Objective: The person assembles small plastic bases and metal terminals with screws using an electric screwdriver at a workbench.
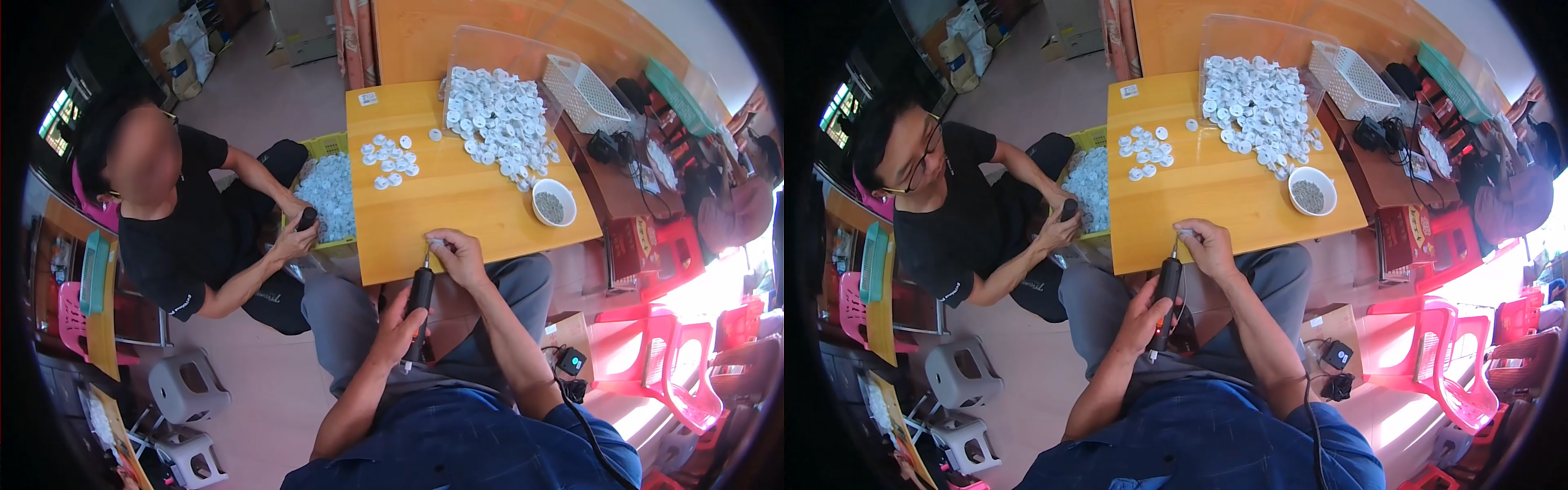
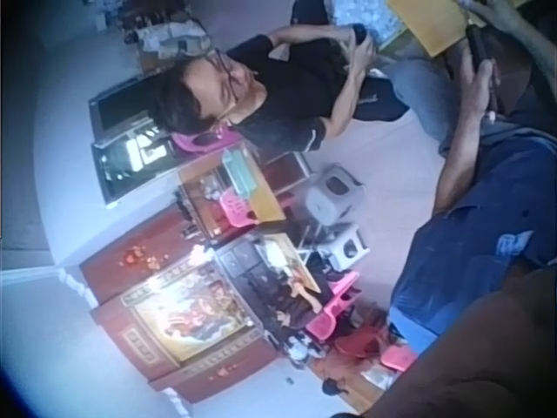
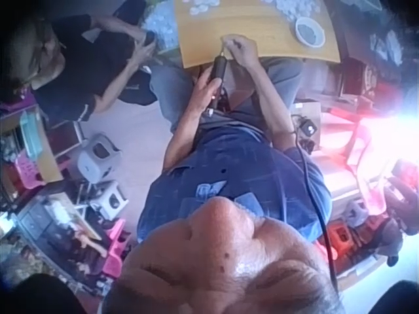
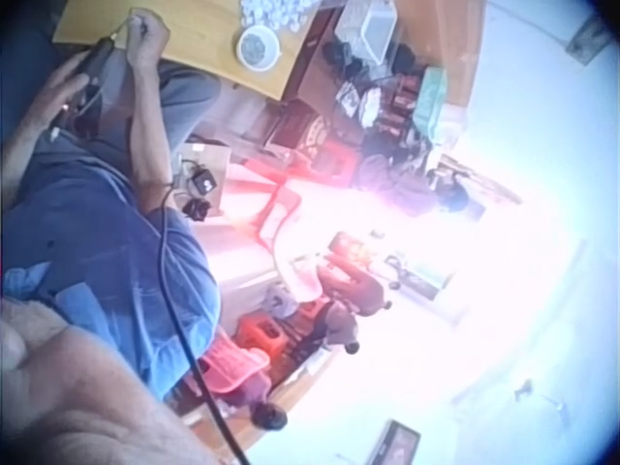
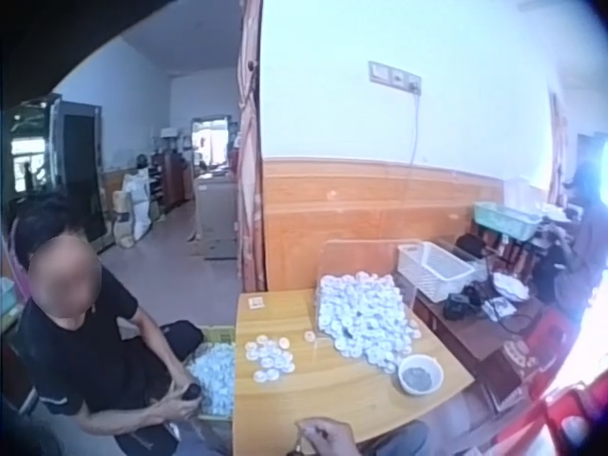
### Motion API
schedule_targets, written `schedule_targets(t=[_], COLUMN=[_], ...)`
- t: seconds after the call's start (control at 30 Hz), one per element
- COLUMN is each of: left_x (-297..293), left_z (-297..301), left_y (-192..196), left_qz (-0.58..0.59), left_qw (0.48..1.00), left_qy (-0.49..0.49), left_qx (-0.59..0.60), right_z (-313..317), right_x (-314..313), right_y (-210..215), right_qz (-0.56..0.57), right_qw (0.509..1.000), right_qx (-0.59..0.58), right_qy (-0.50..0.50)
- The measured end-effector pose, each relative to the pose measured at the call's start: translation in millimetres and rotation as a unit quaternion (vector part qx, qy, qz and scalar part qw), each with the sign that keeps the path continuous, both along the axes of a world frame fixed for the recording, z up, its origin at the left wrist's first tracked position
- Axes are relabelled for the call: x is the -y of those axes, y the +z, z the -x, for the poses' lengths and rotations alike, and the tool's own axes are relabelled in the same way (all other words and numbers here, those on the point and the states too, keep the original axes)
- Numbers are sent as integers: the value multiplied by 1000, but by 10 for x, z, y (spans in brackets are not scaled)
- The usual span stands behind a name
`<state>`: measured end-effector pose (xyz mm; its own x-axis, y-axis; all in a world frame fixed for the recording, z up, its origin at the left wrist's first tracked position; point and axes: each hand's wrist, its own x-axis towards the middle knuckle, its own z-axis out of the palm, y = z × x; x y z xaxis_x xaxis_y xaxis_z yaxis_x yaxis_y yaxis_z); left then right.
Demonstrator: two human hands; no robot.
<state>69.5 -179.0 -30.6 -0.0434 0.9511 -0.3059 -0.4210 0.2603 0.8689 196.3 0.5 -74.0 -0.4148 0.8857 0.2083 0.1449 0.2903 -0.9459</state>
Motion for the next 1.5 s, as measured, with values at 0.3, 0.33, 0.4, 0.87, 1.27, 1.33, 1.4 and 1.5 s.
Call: schedule_targets(t=[0.3,0.33,0.4,0.87,1.27,1.33,1.4,1.5], left_x=[-39,-34,-29,-35,-56,-67,-73,-69], left_z=[28,33,46,74,117,116,115,123], left_y=[86,84,71,94,69,83,85,68], left_qz=[1,1,1,0,-15,-17,-19,-18], left_qw=[1000,1000,1000,1000,998,998,997,997], left_qy=[-14,-14,-15,-20,-32,-36,-40,-37], left_qx=[-2,-5,-10,-19,-51,-54,-58,-61], right_z=[0,0,5,-3,8,0,-8,-1], right_x=[20,25,32,27,20,11,7,20], right_y=[93,99,110,111,59,53,52,91], right_qz=[9,5,2,-16,-11,-6,-2,-5], right_qw=[1000,1000,1000,1000,1000,1000,1000,1000], right_qx=[-3,9,19,14,-6,-4,-1,2], right_qy=[-10,-11,-13,-10,-12,-11,-11,-9])
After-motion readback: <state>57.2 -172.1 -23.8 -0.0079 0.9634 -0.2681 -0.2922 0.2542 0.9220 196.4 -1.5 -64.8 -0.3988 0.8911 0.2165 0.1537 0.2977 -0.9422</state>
